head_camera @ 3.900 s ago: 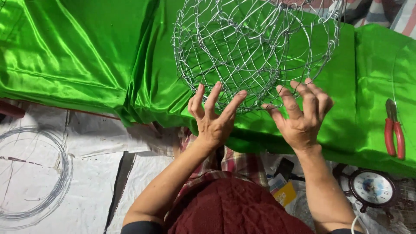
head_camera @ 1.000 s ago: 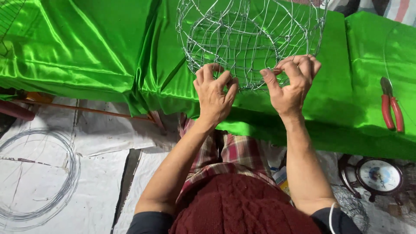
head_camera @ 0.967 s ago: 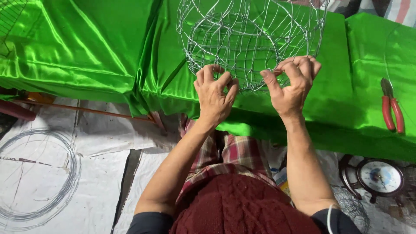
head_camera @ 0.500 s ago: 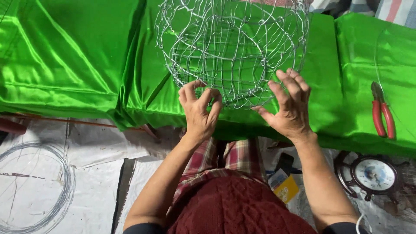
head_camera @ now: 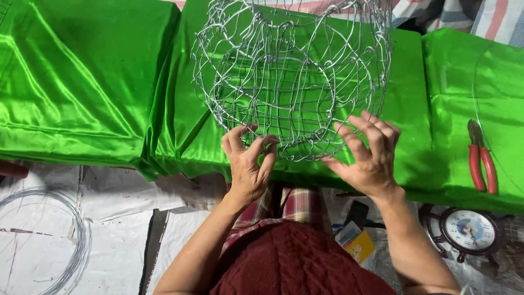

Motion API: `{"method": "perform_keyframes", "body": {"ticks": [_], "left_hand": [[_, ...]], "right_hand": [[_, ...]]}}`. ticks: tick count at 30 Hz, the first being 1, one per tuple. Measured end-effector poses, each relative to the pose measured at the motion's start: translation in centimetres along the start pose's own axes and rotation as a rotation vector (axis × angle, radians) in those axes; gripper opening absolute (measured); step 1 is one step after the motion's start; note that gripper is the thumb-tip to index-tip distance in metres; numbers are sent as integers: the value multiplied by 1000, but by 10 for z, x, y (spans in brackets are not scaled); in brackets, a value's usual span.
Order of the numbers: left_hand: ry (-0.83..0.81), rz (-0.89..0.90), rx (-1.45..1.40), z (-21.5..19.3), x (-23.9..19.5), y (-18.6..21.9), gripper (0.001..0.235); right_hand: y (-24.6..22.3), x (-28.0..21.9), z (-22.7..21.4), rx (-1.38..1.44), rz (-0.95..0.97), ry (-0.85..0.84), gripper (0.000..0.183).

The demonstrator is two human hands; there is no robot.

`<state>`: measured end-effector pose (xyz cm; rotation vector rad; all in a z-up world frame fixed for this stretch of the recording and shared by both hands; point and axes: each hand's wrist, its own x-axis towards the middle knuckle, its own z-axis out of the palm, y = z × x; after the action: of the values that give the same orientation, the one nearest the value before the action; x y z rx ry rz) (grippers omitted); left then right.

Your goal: The person is weaving a wire basket by hand, interlocking metal wires to create a mesh structure.

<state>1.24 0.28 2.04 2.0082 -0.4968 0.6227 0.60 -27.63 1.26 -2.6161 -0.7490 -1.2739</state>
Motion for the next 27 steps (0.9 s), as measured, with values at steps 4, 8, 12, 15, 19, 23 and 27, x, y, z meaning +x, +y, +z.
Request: {"method": "perform_keyframes", "body": {"ticks": [4, 8, 12, 15, 19, 23, 27], "left_hand": [[26, 10, 17, 1, -3, -3, 12], [201, 13, -166, 6, -8, -8, 23], [567, 12, -114, -8, 26, -19, 29], [408, -421, -390, -11, 44, -92, 75], [149, -429, -657, -21, 81, -93, 83], [171, -504, -610, -29, 100, -87, 73], [36, -259, -763, -46, 125, -111, 74]], "right_hand": [[6, -5, -24, 199, 18, 75, 67], [14, 24, -34, 426, 486, 145, 61], [56, 9, 7, 1099, 967, 60, 95], [65, 3, 35, 1401, 1158, 52, 98], [56, 12, 46, 1536, 1057, 80, 86], [27, 19, 28, 1428, 1070, 96, 73], [-21, 8, 4, 1391, 975, 214, 63]]}}
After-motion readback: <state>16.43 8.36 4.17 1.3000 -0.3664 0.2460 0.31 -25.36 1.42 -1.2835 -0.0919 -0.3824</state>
